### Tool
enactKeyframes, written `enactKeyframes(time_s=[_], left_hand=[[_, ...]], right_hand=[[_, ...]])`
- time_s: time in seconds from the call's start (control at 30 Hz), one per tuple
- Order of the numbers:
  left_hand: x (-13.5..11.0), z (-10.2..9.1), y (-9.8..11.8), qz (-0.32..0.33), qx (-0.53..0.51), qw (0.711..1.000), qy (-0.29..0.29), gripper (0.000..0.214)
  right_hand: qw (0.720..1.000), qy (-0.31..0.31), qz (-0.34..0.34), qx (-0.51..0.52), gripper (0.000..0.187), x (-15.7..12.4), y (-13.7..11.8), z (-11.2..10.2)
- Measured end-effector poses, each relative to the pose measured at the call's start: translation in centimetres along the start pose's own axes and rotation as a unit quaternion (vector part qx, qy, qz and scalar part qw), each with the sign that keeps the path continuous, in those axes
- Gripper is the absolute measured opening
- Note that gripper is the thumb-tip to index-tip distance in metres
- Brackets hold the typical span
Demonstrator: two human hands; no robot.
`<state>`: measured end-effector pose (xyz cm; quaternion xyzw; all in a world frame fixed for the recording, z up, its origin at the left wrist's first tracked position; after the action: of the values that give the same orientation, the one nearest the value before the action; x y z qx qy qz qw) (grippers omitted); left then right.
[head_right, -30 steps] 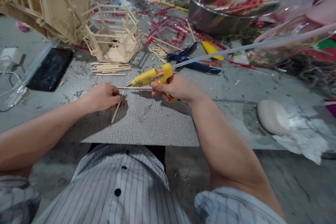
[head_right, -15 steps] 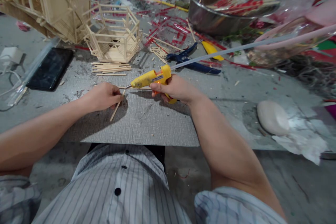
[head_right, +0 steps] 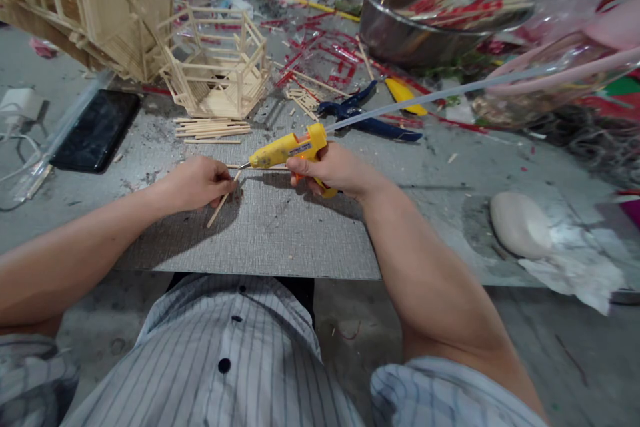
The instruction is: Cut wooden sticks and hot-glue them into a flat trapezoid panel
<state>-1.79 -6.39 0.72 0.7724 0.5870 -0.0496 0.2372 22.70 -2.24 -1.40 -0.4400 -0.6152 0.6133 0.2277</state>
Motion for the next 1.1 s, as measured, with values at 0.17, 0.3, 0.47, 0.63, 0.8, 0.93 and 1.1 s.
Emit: enactKeyframes(time_s=[0.17,0.3,0.47,0.63,0.8,0.93,1.1], left_hand=[[0.04,0.02,-0.05,0.000,0.003,1.000,0.002,0.027],[0.11,0.09,-0.22,0.008,-0.006,1.000,0.010,0.027],[0.11,0.05,-0.26,0.011,-0.007,1.000,0.013,0.026],[0.08,0.01,-0.22,0.005,-0.003,1.000,0.011,0.027],[0.09,0.11,-0.19,0.006,-0.014,1.000,0.016,0.026],[0.04,0.14,-0.19,0.006,-0.017,1.000,0.018,0.026],[0.07,0.11,-0.24,0.012,-0.018,1.000,0.022,0.024]], right_hand=[[1.000,0.002,-0.006,-0.005,0.056,-0.07,-0.06,0.04],[1.000,0.006,0.001,-0.002,0.059,-0.11,-0.15,0.03],[1.000,0.018,0.004,-0.008,0.060,-0.25,-0.21,0.06],[1.000,0.020,0.011,0.004,0.061,-0.18,-0.15,0.02],[1.000,0.020,0.006,0.000,0.062,-0.07,-0.10,-0.13],[1.000,0.015,-0.005,-0.006,0.058,-0.12,0.02,-0.27],[1.000,0.007,-0.007,-0.022,0.058,-0.18,-0.06,-0.25]])
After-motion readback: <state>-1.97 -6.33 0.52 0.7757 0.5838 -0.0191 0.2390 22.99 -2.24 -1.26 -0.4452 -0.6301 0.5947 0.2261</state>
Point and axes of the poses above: each hand's wrist, its own x-axis towards the middle knuckle, its own z-axis out of the palm, y = z × x, the point moved 1 cm from there along x, towards the middle knuckle, and after that the axes turned 8 degrees about x, right-handed, at the moved point
